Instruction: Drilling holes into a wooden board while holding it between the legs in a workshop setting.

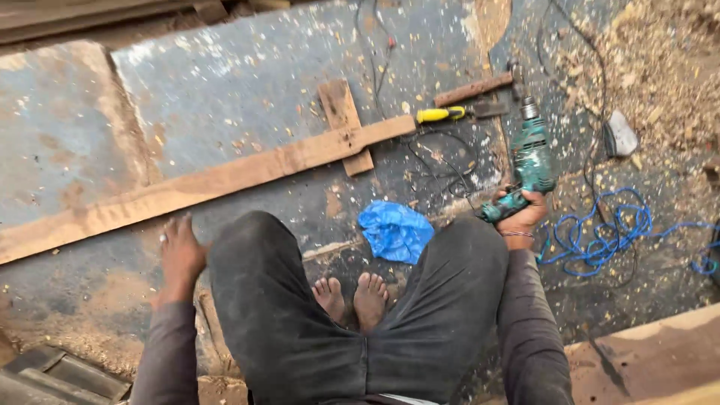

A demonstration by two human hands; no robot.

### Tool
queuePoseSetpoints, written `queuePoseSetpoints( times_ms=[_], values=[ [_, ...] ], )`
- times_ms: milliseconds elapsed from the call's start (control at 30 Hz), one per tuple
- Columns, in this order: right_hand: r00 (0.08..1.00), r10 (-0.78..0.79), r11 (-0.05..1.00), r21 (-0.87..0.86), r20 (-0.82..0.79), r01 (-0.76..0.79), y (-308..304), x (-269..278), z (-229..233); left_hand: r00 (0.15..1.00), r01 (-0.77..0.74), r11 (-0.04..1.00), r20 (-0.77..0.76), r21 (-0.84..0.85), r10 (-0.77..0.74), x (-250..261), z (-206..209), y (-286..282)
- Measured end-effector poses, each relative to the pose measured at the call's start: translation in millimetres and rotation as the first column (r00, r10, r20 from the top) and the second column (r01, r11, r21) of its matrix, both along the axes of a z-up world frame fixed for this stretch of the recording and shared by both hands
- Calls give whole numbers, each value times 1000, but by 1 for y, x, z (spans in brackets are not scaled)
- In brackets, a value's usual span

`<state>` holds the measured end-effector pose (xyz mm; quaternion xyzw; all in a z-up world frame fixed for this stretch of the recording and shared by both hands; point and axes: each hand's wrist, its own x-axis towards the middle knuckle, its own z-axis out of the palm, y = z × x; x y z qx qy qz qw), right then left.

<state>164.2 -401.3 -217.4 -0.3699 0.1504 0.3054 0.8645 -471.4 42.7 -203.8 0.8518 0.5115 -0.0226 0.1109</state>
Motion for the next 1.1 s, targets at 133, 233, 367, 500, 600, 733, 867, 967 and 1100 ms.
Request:
queuePoseSetpoints(
  times_ms=[133,233,367,500,600,733,867,967,1100],
  values=[
    [987,-22,998,-67,-159,12,-51,-43,-81,994,-77,993,-83,-86,70,34,9,41],
    [922,31,998,-42,-387,-51,-164,-52,-114,991,-107,970,-105,-218,86,75,10,63],
    [965,-9,971,-234,-264,-54,-194,-141,-150,948,179,982,-257,-57,-188,105,0,51],
    [976,3,889,-447,-218,-102,-262,-265,-132,719,585,791,-565,179,-404,129,-33,63],
    [971,62,779,-597,-230,-191,-304,-350,-99,737,552,834,-481,20,-476,161,-46,80],
    [947,176,581,-749,-268,-319,-344,-429,-39,748,473,872,-467,-124,-472,174,-51,75],
    [920,314,406,-842,-236,-354,-338,-454,-36,774,472,880,-456,-47,-439,179,-55,82],
    [850,479,260,-890,-217,-374,-341,-438,-58,822,452,890,-416,60,-389,181,-19,75],
    [706,676,67,-937,-210,-343,-343,-409,-96,878,375,920,-362,113,-313,203,59,97]
  ],
)
